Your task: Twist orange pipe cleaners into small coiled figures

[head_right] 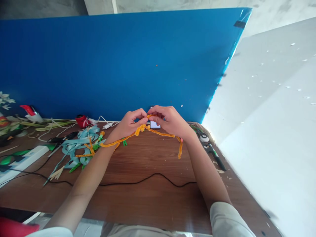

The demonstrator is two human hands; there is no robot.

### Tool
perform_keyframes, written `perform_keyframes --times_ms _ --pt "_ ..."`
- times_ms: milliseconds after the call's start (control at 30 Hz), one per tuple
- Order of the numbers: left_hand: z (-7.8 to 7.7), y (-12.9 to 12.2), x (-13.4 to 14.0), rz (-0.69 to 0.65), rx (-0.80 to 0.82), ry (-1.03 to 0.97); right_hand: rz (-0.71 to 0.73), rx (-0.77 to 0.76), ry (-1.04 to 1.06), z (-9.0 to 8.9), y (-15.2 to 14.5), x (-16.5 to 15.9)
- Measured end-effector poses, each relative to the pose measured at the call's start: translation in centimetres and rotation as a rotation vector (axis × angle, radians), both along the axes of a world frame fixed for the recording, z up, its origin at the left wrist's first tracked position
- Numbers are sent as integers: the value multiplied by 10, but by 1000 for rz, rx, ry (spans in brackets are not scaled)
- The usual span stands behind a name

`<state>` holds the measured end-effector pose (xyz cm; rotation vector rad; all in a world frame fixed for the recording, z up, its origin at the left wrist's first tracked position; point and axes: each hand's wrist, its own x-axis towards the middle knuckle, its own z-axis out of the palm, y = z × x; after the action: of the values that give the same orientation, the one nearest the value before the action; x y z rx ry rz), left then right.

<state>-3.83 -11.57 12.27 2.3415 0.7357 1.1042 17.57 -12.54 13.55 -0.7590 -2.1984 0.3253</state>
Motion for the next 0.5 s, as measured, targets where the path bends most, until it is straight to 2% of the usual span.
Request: perform_keyframes --times_ms 133,300,400,500 --pt "-4 2 4 9 22 -156 -83 71 -25 -1 3 -5" --pt "-13 14 7 50 -36 -345 -269 175 -130 -5 3 -15" --pt "-13 17 6 96 -54 -330 -355 280 -250 -8 0 -17" --pt "-10 15 3 181 40 -188 -365 375 -301 -9 -5 -16"
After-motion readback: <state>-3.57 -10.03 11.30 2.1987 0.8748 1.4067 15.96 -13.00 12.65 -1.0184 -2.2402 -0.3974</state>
